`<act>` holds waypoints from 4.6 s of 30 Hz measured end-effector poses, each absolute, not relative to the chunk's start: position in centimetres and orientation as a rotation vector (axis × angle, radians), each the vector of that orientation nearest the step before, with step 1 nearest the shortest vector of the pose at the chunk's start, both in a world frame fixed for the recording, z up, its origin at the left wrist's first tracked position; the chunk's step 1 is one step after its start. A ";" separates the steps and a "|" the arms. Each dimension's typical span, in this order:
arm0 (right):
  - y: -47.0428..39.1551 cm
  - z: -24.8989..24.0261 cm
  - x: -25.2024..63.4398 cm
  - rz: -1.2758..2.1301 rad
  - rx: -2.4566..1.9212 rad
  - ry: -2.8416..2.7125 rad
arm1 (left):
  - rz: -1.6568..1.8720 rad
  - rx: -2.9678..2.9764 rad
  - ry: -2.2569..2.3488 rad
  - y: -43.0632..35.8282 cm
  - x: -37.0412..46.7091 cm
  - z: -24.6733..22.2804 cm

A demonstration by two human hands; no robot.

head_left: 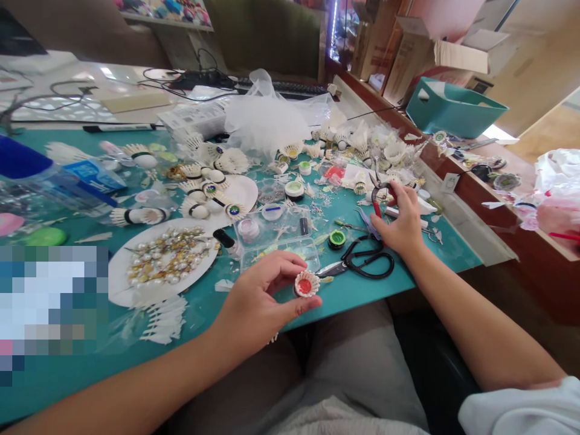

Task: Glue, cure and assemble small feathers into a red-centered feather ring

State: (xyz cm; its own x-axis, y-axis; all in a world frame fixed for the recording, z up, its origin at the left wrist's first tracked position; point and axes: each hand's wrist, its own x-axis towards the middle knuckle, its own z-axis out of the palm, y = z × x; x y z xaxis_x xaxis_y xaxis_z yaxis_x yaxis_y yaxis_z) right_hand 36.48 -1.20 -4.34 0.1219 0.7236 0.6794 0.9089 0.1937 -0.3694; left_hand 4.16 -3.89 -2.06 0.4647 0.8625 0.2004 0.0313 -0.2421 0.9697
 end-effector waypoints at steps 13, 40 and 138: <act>-1.1 -4.5 36.6 -0.253 -1.565 -1.669 | 0.815 1.218 0.975 -3.8 4.7 -1.4; -1.1 -4.6 36.6 -0.166 -1.577 -1.665 | 0.835 1.381 1.057 -3.5 4.7 -1.7; -1.0 -4.4 36.4 -0.035 -1.628 -1.742 | 0.644 2.418 0.260 -3.3 4.0 -2.8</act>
